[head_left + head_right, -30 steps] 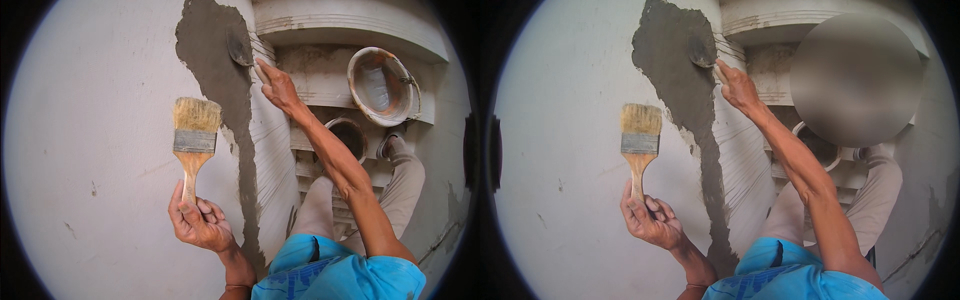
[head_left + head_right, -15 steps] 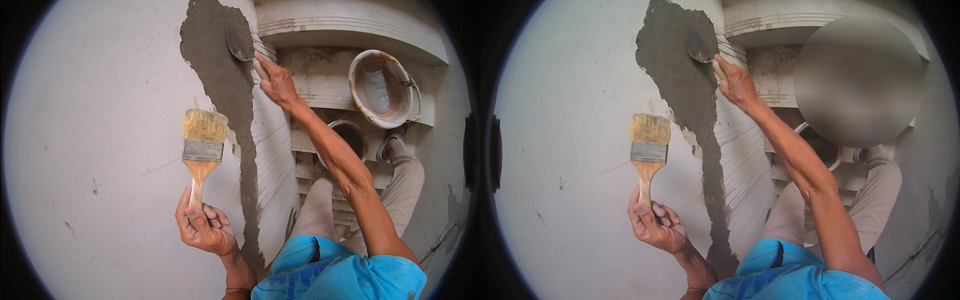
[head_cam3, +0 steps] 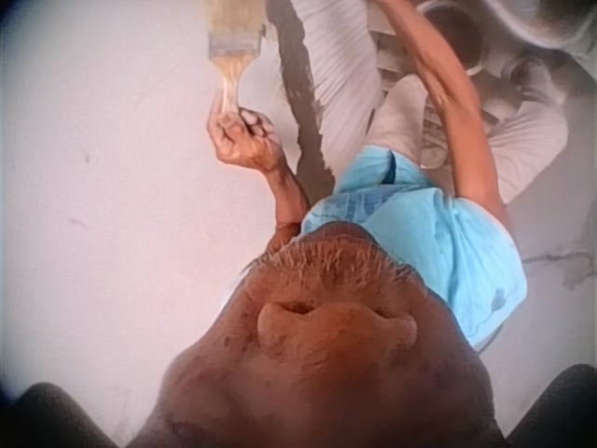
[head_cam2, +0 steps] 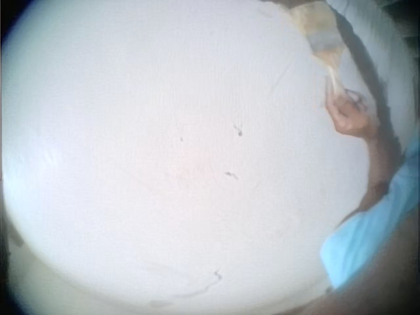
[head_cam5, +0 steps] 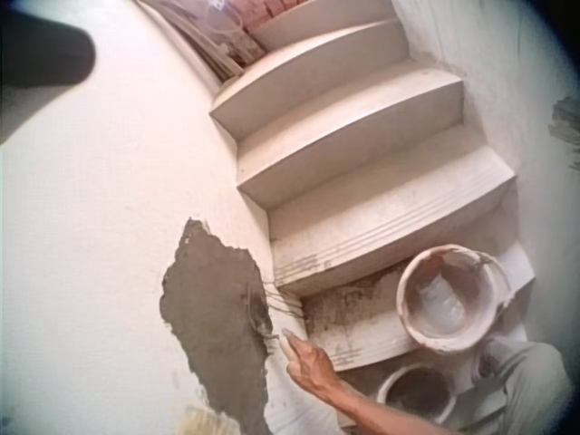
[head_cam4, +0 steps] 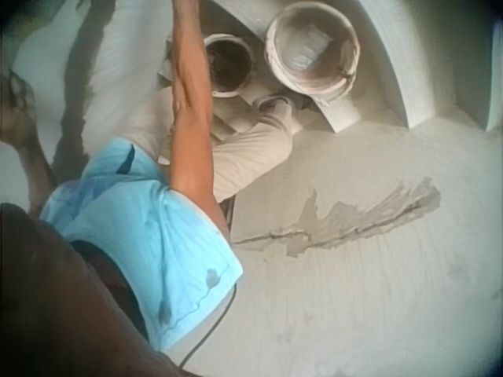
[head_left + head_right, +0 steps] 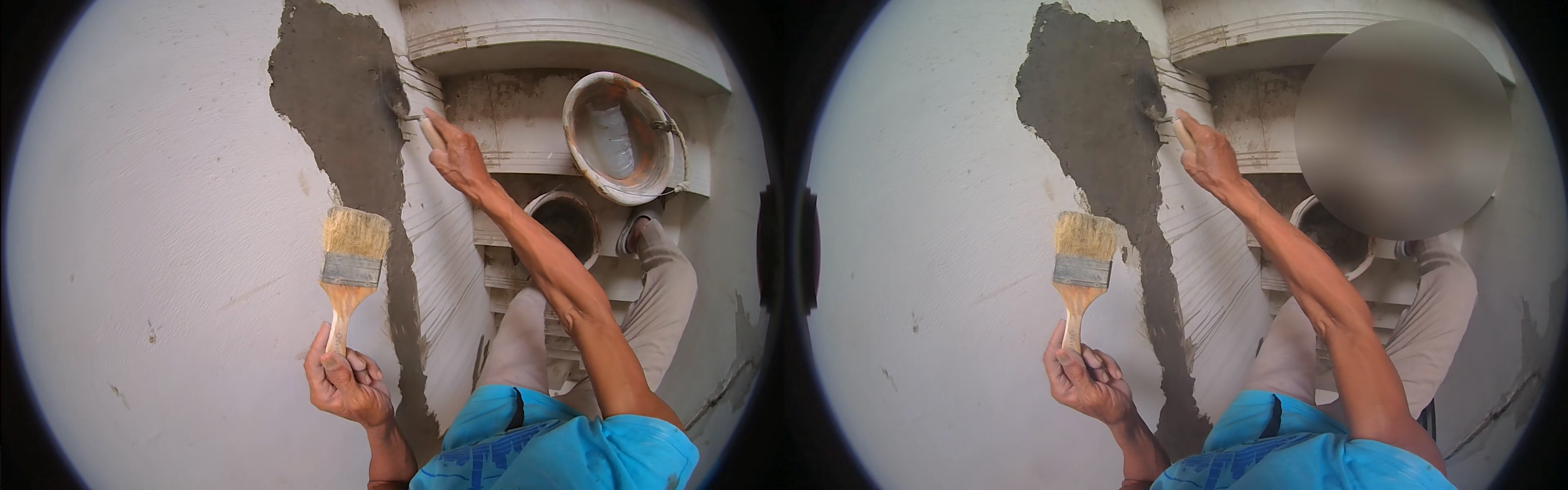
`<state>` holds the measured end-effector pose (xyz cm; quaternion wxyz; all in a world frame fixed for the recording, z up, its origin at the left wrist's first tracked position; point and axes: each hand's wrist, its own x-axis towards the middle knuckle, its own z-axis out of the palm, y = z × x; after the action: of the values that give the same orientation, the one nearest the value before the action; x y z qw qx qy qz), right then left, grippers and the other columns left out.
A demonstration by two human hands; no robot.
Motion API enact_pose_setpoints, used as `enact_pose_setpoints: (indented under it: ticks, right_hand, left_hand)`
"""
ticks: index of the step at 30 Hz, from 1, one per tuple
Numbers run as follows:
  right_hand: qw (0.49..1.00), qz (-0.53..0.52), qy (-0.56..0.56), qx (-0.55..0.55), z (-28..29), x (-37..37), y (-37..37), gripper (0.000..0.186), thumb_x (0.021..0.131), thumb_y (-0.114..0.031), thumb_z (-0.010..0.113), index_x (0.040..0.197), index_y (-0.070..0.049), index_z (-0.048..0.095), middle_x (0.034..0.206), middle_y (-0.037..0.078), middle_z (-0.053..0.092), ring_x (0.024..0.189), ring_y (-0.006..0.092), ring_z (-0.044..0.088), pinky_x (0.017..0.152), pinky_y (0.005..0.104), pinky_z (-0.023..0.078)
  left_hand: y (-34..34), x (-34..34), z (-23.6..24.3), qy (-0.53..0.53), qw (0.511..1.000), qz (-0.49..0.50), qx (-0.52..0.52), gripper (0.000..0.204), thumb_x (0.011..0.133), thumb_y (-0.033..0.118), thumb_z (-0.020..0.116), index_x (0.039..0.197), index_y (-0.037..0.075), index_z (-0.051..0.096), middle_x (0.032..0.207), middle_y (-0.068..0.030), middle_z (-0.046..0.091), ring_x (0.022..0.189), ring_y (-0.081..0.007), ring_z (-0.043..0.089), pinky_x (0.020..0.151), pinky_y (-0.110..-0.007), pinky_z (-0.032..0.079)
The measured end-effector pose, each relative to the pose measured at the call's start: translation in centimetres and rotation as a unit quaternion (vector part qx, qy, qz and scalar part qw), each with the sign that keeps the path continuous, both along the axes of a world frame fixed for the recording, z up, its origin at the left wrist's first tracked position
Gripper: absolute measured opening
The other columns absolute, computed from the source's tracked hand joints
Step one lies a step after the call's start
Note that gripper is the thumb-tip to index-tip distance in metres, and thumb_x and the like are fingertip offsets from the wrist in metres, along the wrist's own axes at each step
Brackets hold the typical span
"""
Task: The person applies wet plaster to a vertical wall using a trowel and a brush. They repeatedly scoop plaster from a bucket, spread it on the wall, and smooth the surface while standing on a spiral staircase.
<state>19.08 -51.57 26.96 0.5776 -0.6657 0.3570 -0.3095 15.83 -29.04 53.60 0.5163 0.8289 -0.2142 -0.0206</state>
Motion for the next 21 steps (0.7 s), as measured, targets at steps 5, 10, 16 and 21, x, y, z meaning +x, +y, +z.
enact_pose_setpoints:
  ticks: [5,10,16,21]
  right_hand:
    - [0.999,0.031,-0.022,-0.030,2.1,-1.4,4.4,0.075,0.075,0.000,0.056,0.149,-0.012,0.051,0.091,0.023,0.063,0.085,0.0409,0.064,0.080,0.0473,0.051]
    - [0.999,0.000,-0.054,0.001,1.9,-2.3,3.3,0.072,0.075,-0.001,0.056,0.146,-0.008,0.053,0.091,0.028,0.064,0.083,0.0447,0.064,0.078,0.0496,0.051]
    - [0.999,-0.018,-0.041,-0.024,0.2,0.1,0.1,0.065,0.079,0.000,0.055,0.144,-0.007,0.055,0.088,0.029,0.065,0.082,0.0461,0.064,0.078,0.0503,0.050]
    - [0.994,0.112,-0.020,0.003,1.2,-4.4,4.8,0.078,0.073,0.000,0.054,0.150,-0.008,0.049,0.110,0.029,0.069,0.096,0.0423,0.068,0.091,0.0441,0.052]
  left_hand:
    - [0.6,-0.1,-0.4,0.013,1.000,0.013,0.005,0.041,0.110,0.026,0.049,0.126,-0.011,0.058,0.066,-0.0014,0.047,0.045,-0.0011,0.034,0.035,-0.017,0.036]
    - [0.1,-0.2,-0.3,0.014,1.000,-0.004,0.011,0.041,0.110,0.026,0.050,0.126,-0.011,0.058,0.066,-0.0014,0.047,0.045,-0.0014,0.035,0.035,-0.017,0.037]
    - [0.3,-0.1,-0.3,0.014,1.000,-0.009,0.003,0.043,0.110,0.027,0.049,0.126,-0.011,0.058,0.066,-0.0010,0.046,0.046,-0.0016,0.035,0.036,-0.018,0.037]
    - [0.4,-0.7,-0.7,0.029,1.000,0.005,0.011,0.043,0.110,0.028,0.049,0.126,-0.011,0.058,0.065,-0.0010,0.046,0.045,-0.0019,0.035,0.035,-0.018,0.037]
